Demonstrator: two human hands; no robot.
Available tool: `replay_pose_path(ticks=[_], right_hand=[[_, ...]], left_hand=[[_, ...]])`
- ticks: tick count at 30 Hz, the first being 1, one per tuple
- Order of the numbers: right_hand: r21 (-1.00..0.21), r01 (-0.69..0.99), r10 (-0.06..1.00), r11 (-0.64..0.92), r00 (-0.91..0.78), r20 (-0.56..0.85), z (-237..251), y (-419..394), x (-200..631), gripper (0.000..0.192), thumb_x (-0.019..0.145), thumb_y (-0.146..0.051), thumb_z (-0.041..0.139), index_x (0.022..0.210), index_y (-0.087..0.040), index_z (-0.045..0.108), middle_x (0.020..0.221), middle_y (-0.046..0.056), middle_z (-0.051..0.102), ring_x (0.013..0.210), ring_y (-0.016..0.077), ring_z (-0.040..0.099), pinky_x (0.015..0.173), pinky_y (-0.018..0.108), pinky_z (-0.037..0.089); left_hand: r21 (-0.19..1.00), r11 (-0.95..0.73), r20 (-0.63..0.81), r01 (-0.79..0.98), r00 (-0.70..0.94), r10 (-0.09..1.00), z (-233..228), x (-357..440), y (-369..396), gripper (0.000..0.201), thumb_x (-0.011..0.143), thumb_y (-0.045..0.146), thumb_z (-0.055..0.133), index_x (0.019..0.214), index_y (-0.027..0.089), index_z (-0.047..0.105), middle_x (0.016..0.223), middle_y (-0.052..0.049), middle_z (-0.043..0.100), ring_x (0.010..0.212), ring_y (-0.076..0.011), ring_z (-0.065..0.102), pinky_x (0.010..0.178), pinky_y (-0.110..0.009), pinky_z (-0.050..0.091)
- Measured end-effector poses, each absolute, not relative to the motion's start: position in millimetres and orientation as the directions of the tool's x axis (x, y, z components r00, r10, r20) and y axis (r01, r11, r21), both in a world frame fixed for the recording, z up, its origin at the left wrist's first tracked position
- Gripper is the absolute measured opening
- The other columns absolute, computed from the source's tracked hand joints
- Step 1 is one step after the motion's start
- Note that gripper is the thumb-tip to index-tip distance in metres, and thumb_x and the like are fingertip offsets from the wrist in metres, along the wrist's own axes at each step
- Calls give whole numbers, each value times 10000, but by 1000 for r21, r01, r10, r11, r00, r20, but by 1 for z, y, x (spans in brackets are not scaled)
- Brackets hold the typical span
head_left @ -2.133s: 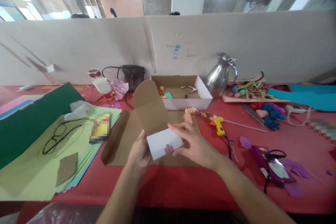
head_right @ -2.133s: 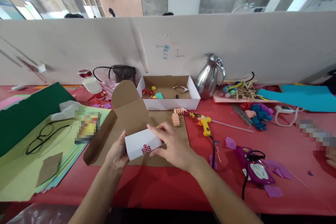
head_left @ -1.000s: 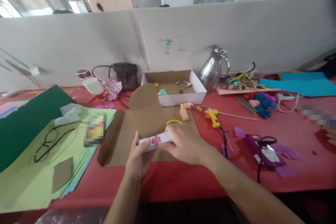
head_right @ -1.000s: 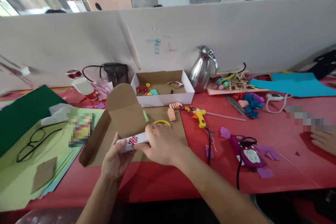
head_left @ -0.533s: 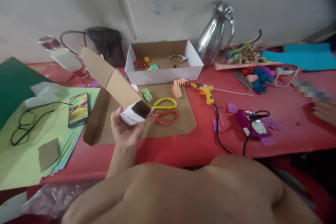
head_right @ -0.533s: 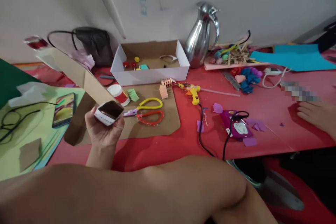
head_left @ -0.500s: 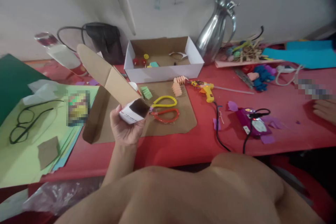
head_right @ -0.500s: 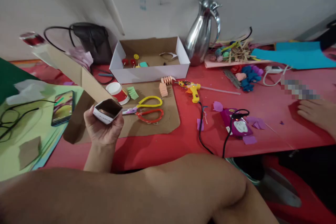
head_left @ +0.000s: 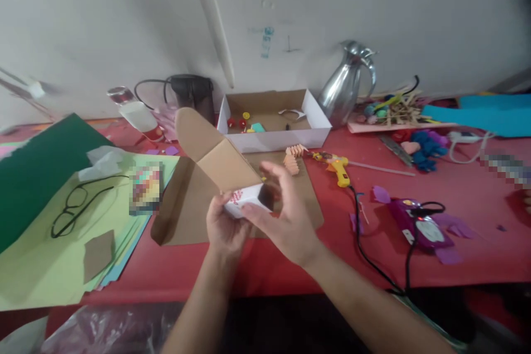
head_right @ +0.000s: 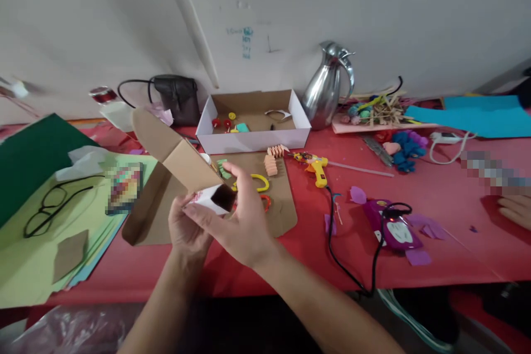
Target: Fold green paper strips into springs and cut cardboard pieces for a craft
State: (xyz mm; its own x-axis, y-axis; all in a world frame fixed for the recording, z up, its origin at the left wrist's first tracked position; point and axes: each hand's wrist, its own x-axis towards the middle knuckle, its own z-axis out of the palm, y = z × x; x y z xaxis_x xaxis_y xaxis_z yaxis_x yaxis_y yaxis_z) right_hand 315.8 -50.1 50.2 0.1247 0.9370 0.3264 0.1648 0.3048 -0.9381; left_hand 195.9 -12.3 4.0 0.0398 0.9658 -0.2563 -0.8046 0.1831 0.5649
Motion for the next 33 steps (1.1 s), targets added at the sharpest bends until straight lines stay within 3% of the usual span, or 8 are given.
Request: replay_pose_path(ticks=[3, 5, 9, 12, 18, 23, 29, 33], right_hand=[[-970, 80, 950, 229, 198, 240, 39, -39, 300, 285, 828, -373, 607, 1053, -208, 548, 839, 15, 678, 721, 162, 648, 630, 271, 536], [-975, 66, 947, 211, 233, 220, 35, -36, 299, 191, 826, -334, 584, 963, -201, 574, 727, -11, 655, 619, 140, 614, 558, 243, 509], [-970, 89, 934, 228, 263, 243, 31, -34, 308, 223, 772, -296, 618, 975, -206, 594, 778, -8, 663, 642, 139, 602, 572, 243, 507], [-972, 71, 942, 222, 243, 233, 26, -32, 312, 220, 767, -285, 602, 971, -205, 591, 757, -14, 648, 623, 136, 585, 548, 237, 492], [-967, 99, 946, 235, 204, 250, 22, -27, 315, 226, 743, -250, 589, 963, -203, 602, 780, -10, 633, 652, 141, 572, 576, 245, 478], [-972, 40, 949, 233, 209, 236, 26, -25, 316, 183, 748, -250, 582, 925, -202, 597, 743, -22, 611, 614, 128, 546, 542, 229, 454], [-961, 102, 938, 257, 213, 273, 28, -25, 312, 186, 743, -236, 563, 925, -203, 584, 748, -23, 606, 642, 140, 562, 570, 241, 472], [-949, 65, 935, 309, 161, 315, 32, -27, 312, 299, 758, -243, 607, 1044, -219, 522, 978, 23, 651, 873, 176, 627, 739, 287, 524]], left_hand=[[560, 88, -211, -824, -39, 977, 10, 205, -20, 118, 631, 124, 691, 714, 194, 644, 674, 35, 683, 624, -117, 645, 641, -207, 536], [628, 99, -181, -772, -21, 983, 15, 207, -23, 140, 667, 137, 696, 788, 196, 656, 756, 30, 701, 665, -115, 650, 631, -195, 527], [743, 229, -208, -629, 108, 972, 24, 205, -26, 164, 793, 264, 682, 948, 222, 650, 851, 23, 704, 687, -106, 642, 662, -215, 532], [721, 260, -251, -642, 108, 962, 24, 204, -27, 203, 767, 241, 722, 954, 213, 645, 882, 19, 706, 716, -107, 650, 707, -235, 545], [667, 278, -326, -691, 66, 943, 18, 206, -26, 198, 668, 163, 792, 764, 150, 619, 767, 5, 702, 670, -116, 656, 721, -277, 576], [671, 265, -309, -693, 65, 949, 19, 206, -25, 208, 679, 161, 794, 820, 144, 641, 780, -8, 716, 661, -126, 667, 721, -295, 590], [647, 273, -304, -712, 87, 949, 12, 203, -23, 201, 702, 146, 776, 858, 143, 649, 805, -12, 725, 685, -120, 675, 735, -278, 580], [610, 264, -326, -747, 68, 943, 10, 198, -19, 196, 678, 119, 782, 806, 135, 635, 754, -3, 709, 653, -115, 667, 657, -229, 569]])
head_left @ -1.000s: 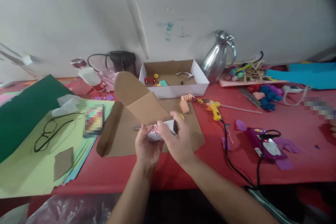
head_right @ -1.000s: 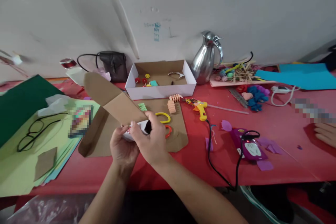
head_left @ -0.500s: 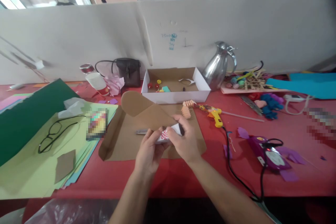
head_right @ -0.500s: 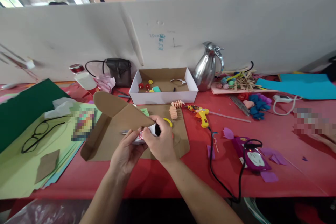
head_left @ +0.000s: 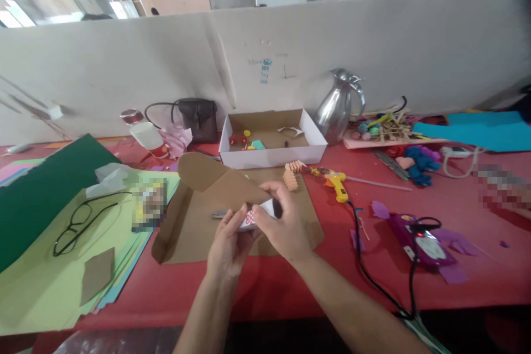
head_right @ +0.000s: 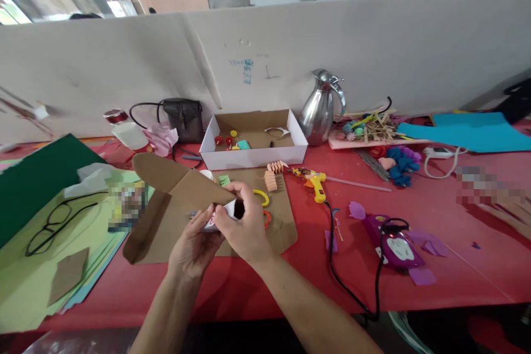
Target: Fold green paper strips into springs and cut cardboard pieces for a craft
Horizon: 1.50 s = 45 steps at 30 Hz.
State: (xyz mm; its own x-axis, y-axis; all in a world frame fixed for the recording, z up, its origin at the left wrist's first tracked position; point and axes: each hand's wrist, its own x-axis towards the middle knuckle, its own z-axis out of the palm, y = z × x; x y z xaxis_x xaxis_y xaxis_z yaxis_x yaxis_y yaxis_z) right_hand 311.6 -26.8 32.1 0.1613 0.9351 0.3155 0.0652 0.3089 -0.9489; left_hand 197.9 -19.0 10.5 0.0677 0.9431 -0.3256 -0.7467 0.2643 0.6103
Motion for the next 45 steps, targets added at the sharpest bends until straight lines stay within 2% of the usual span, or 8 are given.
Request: replay_pose_path(ticks=[3, 7, 12, 16, 21, 32, 40, 45], right_hand=[[-915, 1, 914, 404, 34, 404, 33, -28, 319, 510, 762, -290, 700, 1205, -257, 451, 1284, 72, 551, 1156, 198, 560, 928, 338, 497], [-869, 113, 876, 481, -104, 471, 32, -29, 332, 251, 853, -304, 650, 1102, -288, 619, 1298, 47, 535, 1235, 195, 511, 974, 345, 477], [-881, 180, 896, 437, 4, 445, 28, -32, 329, 179, 873, -351, 620, 1031, -268, 623, 1199, 50, 598, 1153, 212, 567, 908, 353, 508], [-918, 135, 912, 372, 128, 389, 22, -32, 321, 319, 856, -374, 620, 1140, -272, 516, 1084, 42, 617, 963, 187, 614, 821, 335, 527], [-946, 78, 946, 315, 48, 319, 14, -28, 323, 198, 875, -379, 582, 1016, -247, 534, 898, 9, 595, 785, 151, 580, 707, 281, 514], [-963, -35, 960, 266, 98, 261, 4, -30, 320, 181, 834, -327, 612, 975, -235, 546, 865, -6, 578, 738, 135, 556, 660, 249, 482], [-965, -179, 927, 190, 357, 116, 5, -23, 302, 258, 760, -368, 692, 839, -228, 490, 704, -61, 535, 599, 105, 523, 544, 211, 442], [-927, -267, 877, 263, 466, 114, -5, -17, 295, 287, 738, -347, 712, 805, -221, 463, 704, -62, 529, 593, 105, 521, 548, 218, 440]], left_hand=[[585, 313, -384, -748, 84, 919, 14, 192, -14, 147, 708, 113, 751, 798, 128, 636, 727, -11, 696, 645, -125, 664, 630, -231, 572], [596, 349, -392, -723, 117, 912, 20, 185, -9, 61, 778, 148, 691, 816, 118, 655, 771, -45, 706, 658, -145, 670, 598, -242, 579], [631, 279, -328, -723, 77, 942, 24, 189, -9, 113, 742, 140, 730, 819, 119, 649, 767, -30, 708, 649, -133, 662, 630, -260, 593], [647, 220, -307, -730, 15, 952, 24, 197, -11, 172, 700, 141, 771, 805, 141, 634, 767, -7, 710, 643, -119, 661, 666, -261, 592], [703, 199, -267, -682, 5, 964, 18, 198, -14, 199, 688, 176, 791, 811, 146, 639, 775, -6, 705, 673, -121, 664, 722, -291, 588], [784, 166, -223, -598, -22, 975, 12, 192, -17, 248, 691, 254, 796, 856, 158, 637, 806, 5, 681, 706, -115, 638, 711, -281, 563], [804, -26, -98, -594, -175, 980, 16, 223, -25, 273, 691, 249, 789, 893, 183, 618, 855, 6, 668, 735, -105, 636, 704, -239, 531], [687, 0, -281, -726, -265, 922, 14, 246, -28, 374, 668, 283, 808, 955, 207, 581, 871, 1, 675, 696, -107, 645, 667, -226, 512]])
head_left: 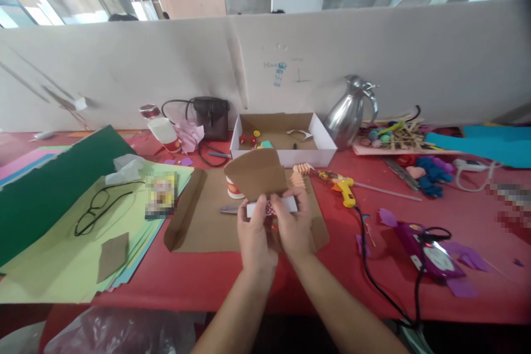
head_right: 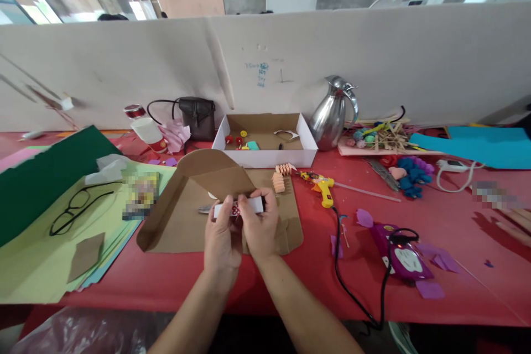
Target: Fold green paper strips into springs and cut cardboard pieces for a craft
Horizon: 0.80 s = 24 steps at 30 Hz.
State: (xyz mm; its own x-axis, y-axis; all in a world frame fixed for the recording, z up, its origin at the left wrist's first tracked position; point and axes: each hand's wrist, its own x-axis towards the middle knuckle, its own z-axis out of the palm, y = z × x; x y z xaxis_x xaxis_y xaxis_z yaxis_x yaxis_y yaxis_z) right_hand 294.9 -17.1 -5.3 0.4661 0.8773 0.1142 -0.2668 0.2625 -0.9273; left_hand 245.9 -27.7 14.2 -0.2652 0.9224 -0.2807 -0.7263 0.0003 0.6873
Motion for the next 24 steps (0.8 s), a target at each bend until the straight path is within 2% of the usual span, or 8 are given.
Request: replay_pose_path(ticks=[2, 6, 10, 14, 24], right_hand=[[-902, -300, 856, 311, 502, 128, -6, -16, 294, 283, 741, -325, 704, 793, -220, 446, 724, -60, 539, 610, 104, 533, 574, 223, 451], [-880, -328, 830, 343, 544, 121, -2, -13, 295, 283, 730, -284, 694, 780, -219, 422, 745, -59, 554, 640, 104, 549, 610, 229, 458], [-898, -304, 816, 318, 571, 96, 2, -11, 292, 277, 718, -279, 684, 763, -219, 417, 709, -69, 530, 618, 101, 532, 605, 228, 446], [-932, -230, 796, 279, 599, 91, 3, -12, 290, 266, 705, -303, 684, 758, -214, 439, 700, -64, 516, 598, 101, 515, 572, 221, 427], [-949, -186, 806, 256, 583, 103, -2, -14, 292, 280, 730, -329, 673, 801, -216, 427, 794, -36, 540, 655, 114, 555, 580, 226, 472]], left_hand=[[650, 16, -332, -760, -265, 905, 14, 252, -26, 430, 651, 274, 818, 998, 220, 570, 865, 5, 676, 679, -107, 642, 661, -227, 510], [654, -15, -319, -757, -293, 901, 17, 256, -21, 486, 616, 217, 834, 1017, 234, 560, 875, 3, 686, 703, -112, 647, 683, -228, 512], [649, -12, -306, -760, -276, 911, 17, 254, -17, 463, 620, 219, 829, 1001, 225, 566, 895, -11, 692, 730, -124, 654, 721, -250, 518], [634, 19, -342, -773, -258, 904, 13, 251, -15, 457, 618, 236, 827, 1002, 219, 578, 872, -11, 685, 714, -132, 653, 692, -253, 515], [617, 19, -291, -787, -206, 934, 13, 251, -18, 375, 659, 253, 800, 959, 207, 581, 859, 2, 677, 689, -118, 645, 672, -248, 508]])
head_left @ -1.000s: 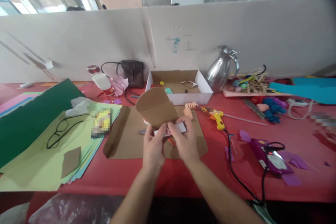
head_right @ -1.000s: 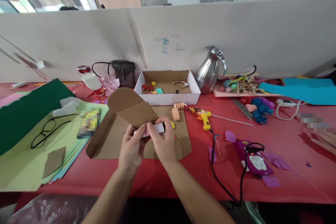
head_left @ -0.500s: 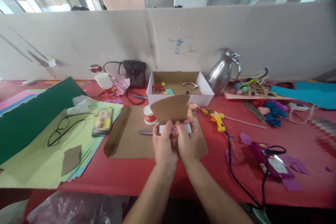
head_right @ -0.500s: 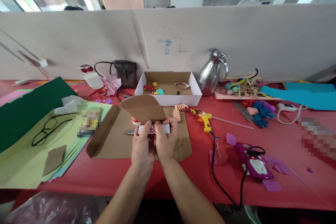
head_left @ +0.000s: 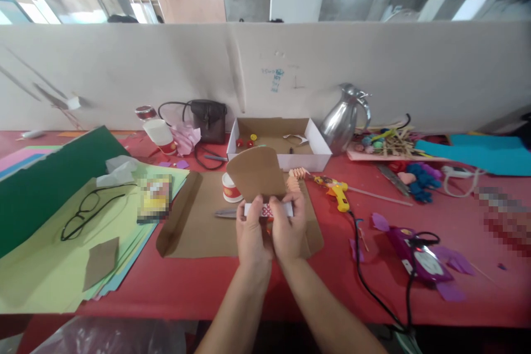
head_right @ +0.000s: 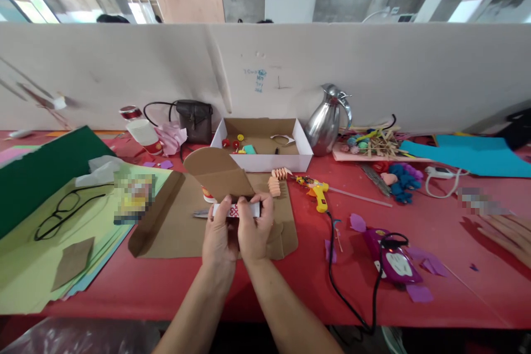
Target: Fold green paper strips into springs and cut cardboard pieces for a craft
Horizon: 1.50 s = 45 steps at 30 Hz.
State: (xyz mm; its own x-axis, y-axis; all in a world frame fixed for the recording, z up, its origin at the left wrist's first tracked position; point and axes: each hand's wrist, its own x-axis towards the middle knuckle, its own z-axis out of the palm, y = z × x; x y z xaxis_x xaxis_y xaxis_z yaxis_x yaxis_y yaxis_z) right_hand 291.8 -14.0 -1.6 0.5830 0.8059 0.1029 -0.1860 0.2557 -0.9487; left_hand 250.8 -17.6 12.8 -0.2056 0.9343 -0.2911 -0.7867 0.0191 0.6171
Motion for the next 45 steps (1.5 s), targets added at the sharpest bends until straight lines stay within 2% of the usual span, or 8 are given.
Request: replay_pose_path(ticks=[7, 12, 22, 28, 33, 37, 41, 45], right_hand=[[-802, -556, 947, 217, 320, 34, -6, -13, 295, 348, 761, -295, 680, 1059, -256, 505, 1033, 10, 653, 888, 173, 656, 743, 309, 541], [-852, -505, 907, 137, 410, -97, -10, -17, 295, 376, 767, -410, 686, 1067, -211, 576, 1020, 53, 697, 900, 206, 673, 735, 318, 550], [-855, -478, 881, 203, 471, -53, -21, -16, 292, 352, 778, -444, 684, 1009, -201, 577, 938, 41, 697, 836, 192, 673, 709, 308, 545], [-882, -443, 918, 161, 396, -32, -15, -12, 298, 349, 783, -444, 670, 1019, -207, 569, 981, 48, 681, 894, 206, 665, 761, 336, 551], [-942, -225, 873, 250, 473, 119, -16, -14, 310, 449, 772, -427, 690, 1130, -233, 501, 1129, 60, 616, 960, 185, 624, 788, 317, 532], [-939, 155, 865, 307, 366, 343, -16, -25, 325, 408, 801, -430, 674, 1137, -238, 543, 1136, 82, 559, 1032, 216, 580, 814, 347, 522], [-689, 610, 824, 392, 99, 557, -7, -31, 342, 470, 829, -418, 661, 1270, -286, 564, 1210, 92, 501, 1151, 264, 477, 960, 450, 445], [-456, 772, 781, 444, -84, 619, 1, -31, 350, 419, 855, -359, 630, 1263, -272, 591, 1167, 79, 571, 1112, 288, 458, 986, 497, 398]], left_hand=[[676, -103, -137, -730, -262, 955, 19, 247, -20, 297, 722, 272, 766, 953, 243, 582, 987, 1, 701, 858, -130, 677, 785, -242, 508], [727, -157, -62, -668, -293, 954, 17, 248, -15, 335, 674, 240, 801, 932, 221, 588, 988, -5, 673, 837, -124, 661, 789, -246, 505], [810, -227, 66, -541, -300, 952, 8, 247, -10, 290, 687, 216, 787, 938, 199, 642, 977, -25, 666, 893, -138, 635, 818, -246, 491], [803, -192, 37, -565, -273, 961, 9, 244, -10, 377, 701, 226, 775, 1051, 210, 634, 1071, -51, 661, 981, -169, 638, 876, -281, 491], [781, -105, -8, -616, -178, 984, 19, 237, -13, 435, 699, 222, 779, 1095, 227, 598, 1130, -65, 652, 975, -179, 652, 858, -306, 514], [760, -41, -20, -649, -86, 996, 22, 227, -16, 471, 667, 182, 797, 1091, 233, 599, 1120, -62, 660, 938, -170, 663, 792, -267, 527], [726, -3, 1, -688, -3, 1000, 18, 216, -19, 555, 642, 120, 795, 1135, 271, 590, 1132, -48, 665, 934, -156, 667, 800, -250, 526], [729, 32, -5, -684, 42, 999, 12, 213, -21, 557, 622, 93, 797, 1120, 252, 603, 1089, -57, 681, 905, -162, 672, 791, -255, 526]])
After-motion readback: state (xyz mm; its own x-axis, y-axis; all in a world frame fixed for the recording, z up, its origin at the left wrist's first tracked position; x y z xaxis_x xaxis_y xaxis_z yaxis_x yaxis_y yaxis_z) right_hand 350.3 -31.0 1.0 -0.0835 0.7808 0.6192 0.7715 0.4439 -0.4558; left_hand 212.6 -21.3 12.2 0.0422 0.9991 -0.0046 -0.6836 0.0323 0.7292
